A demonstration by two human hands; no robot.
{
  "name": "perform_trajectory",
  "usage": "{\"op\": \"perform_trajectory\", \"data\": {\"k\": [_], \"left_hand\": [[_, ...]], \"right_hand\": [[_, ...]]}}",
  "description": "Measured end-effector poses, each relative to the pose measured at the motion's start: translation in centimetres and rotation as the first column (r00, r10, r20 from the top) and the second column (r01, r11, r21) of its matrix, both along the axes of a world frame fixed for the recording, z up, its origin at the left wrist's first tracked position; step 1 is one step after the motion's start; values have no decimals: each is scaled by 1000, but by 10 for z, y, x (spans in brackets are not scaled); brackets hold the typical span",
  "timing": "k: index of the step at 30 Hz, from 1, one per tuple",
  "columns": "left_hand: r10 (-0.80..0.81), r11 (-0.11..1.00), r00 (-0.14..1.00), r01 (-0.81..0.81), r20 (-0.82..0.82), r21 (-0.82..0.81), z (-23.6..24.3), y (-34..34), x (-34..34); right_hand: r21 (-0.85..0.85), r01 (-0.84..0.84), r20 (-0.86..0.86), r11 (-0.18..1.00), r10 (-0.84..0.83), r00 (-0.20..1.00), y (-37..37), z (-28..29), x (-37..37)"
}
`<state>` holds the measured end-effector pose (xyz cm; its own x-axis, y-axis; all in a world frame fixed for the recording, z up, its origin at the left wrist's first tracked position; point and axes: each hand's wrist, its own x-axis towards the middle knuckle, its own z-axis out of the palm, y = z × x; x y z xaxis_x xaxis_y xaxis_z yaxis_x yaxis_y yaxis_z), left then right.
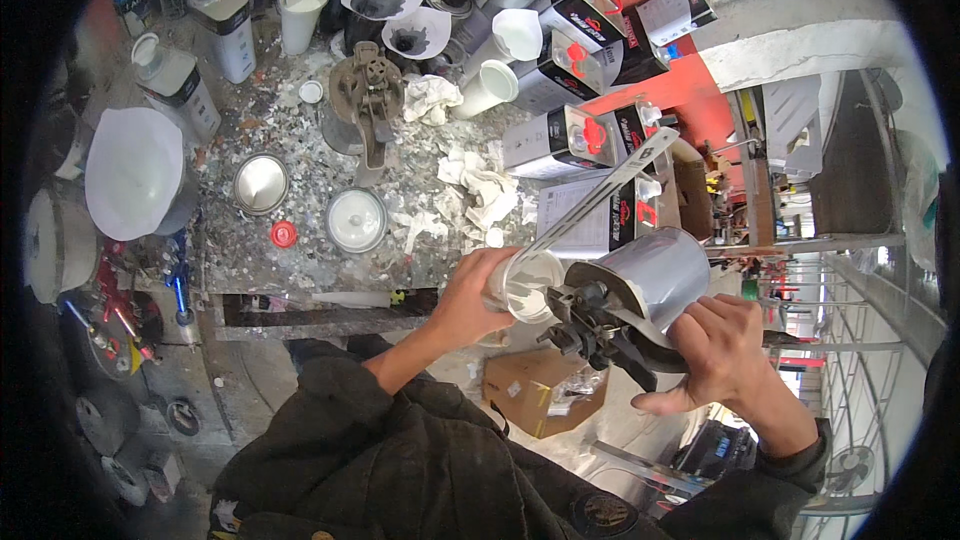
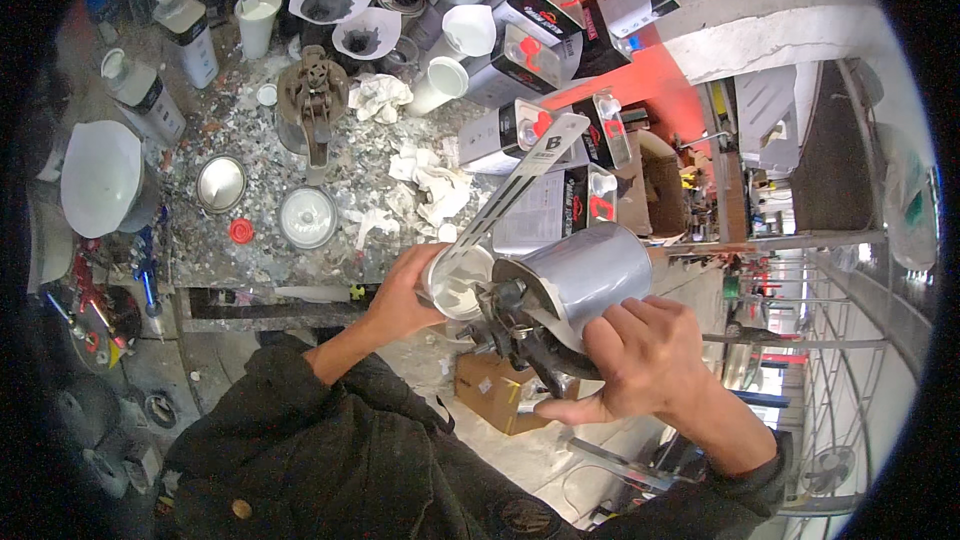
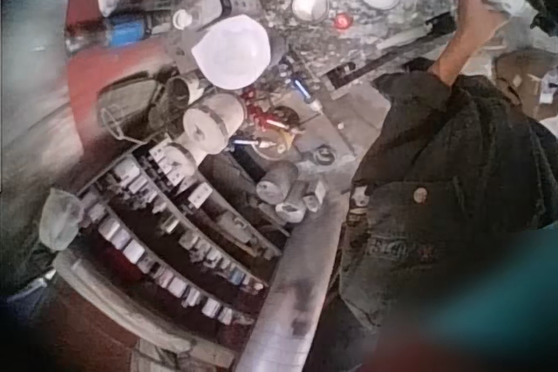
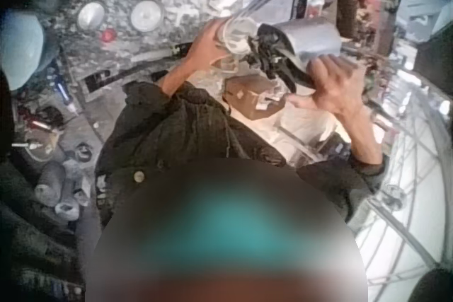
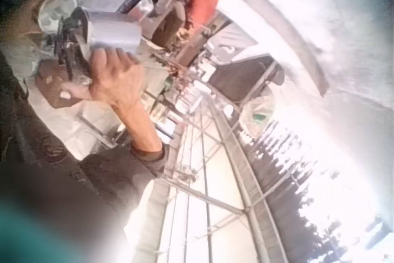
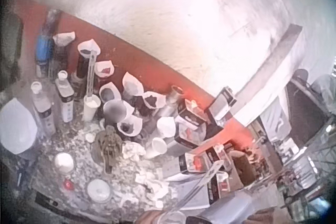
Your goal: The person walks to a workbench in an auto body shop and prepares paint. They pour a white liquid from a small container into a spray gun, then add a clear liquid from a metal can, and stir the mixture with a metal stick. The person then pours the mixed paint into a funnel.
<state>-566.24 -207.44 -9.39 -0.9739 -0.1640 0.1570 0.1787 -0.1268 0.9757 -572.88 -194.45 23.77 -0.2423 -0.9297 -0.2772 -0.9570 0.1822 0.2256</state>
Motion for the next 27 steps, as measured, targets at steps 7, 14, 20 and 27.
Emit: {"op": "perform_trajectory", "data": {"k": [7, 14, 20, 27], "left_hand": [[53, 994, 999, -51, 13, -95, -1, -14, 9], [54, 994, 986, -37, 160, -104, -11, -31, 16], [70, 988, 979, -41, 191, -151, -13, -33, 19], [70, 989, 980, -44, 187, -138, -21, -28, 19]], "right_hand": [[-248, 203, 165, 947, -165, 972, 54, -33, -23], [-441, 424, 382, 791, -262, 886, 93, -84, -30], [-526, 564, 543, 637, -259, 799, 105, -118, -26], [-562, 643, 597, 520, -283, 751, 113, -130, -17]]}}
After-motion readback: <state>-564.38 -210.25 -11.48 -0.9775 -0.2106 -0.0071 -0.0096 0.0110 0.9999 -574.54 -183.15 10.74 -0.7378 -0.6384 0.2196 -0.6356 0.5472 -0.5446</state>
